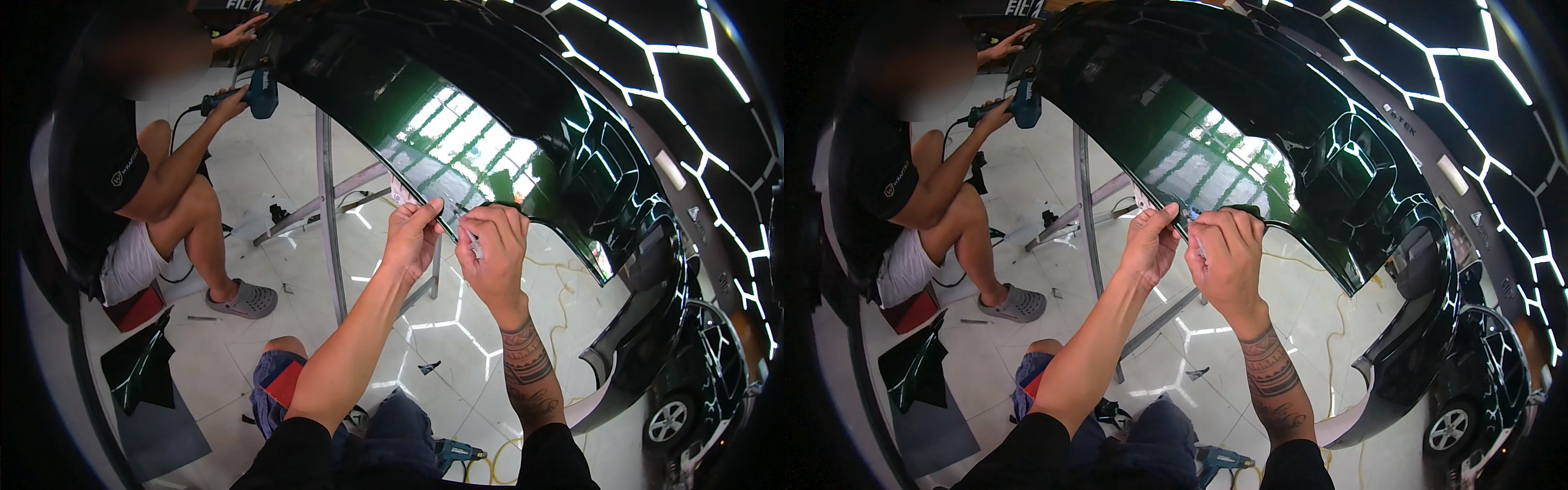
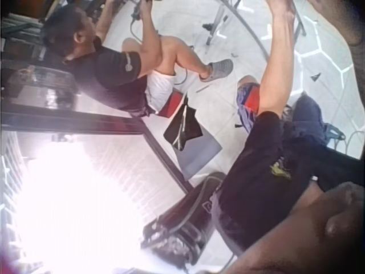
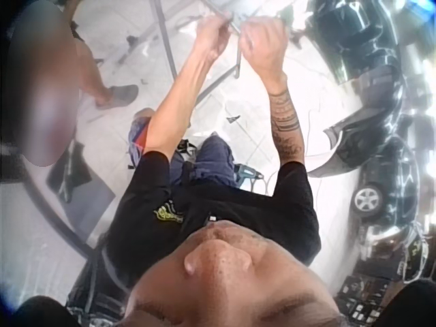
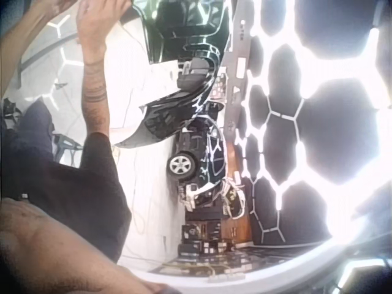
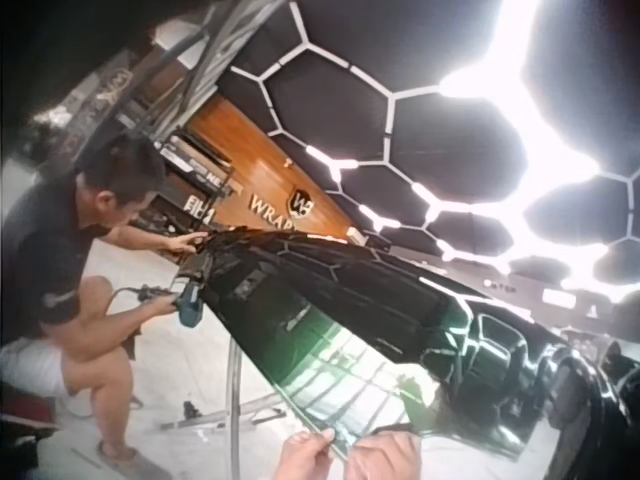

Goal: The person applies a dark vinyl wrap to a car bumper using a heat gun to soften the material and a squeegee to smooth it out. They trim excess wrap with a knife and tuck edges into crevices.

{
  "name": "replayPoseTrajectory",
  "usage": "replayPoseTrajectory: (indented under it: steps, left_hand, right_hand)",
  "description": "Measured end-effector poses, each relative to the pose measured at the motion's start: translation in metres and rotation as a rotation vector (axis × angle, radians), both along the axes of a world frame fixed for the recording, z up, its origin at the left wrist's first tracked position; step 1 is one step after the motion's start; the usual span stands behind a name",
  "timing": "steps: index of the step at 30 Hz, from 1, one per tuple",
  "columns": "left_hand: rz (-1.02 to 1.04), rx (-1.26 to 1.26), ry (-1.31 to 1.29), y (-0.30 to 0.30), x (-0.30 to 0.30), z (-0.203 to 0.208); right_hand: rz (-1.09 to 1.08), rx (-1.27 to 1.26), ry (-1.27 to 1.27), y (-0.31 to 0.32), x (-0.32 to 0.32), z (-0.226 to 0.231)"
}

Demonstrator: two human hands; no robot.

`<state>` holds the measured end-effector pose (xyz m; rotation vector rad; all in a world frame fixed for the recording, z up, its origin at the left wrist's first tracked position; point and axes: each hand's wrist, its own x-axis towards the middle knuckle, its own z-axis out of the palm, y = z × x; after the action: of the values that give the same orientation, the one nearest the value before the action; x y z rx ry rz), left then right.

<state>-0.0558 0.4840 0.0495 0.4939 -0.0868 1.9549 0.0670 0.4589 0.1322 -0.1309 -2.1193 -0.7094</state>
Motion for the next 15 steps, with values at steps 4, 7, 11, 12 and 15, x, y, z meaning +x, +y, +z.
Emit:
replayPoseTrajectory:
  steps: [4, 7, 11, 12, 15]
  left_hand:
    - [0.004, 0.025, -0.004, -0.002, 0.0, -0.002]
    - [-0.002, 0.033, -0.083, -0.007, 0.002, 0.0]
    - [0.0, 0.04, -0.129, -0.006, 0.004, 0.002]
    - [0.002, 0.044, -0.121, -0.005, 0.003, 0.001]
    - [-0.006, 0.019, -0.097, -0.004, 0.003, -0.002]
  right_hand:
    - [0.027, -0.039, 0.013, -0.002, 0.0, 0.003]
    - [0.031, -0.049, -0.001, -0.002, 0.001, 0.003]
    - [0.027, -0.003, -0.023, 0.002, 0.0, 0.003]
    - [0.026, 0.005, -0.024, 0.003, -0.001, 0.002]
    - [0.022, 0.025, -0.022, 0.004, -0.002, 0.002]
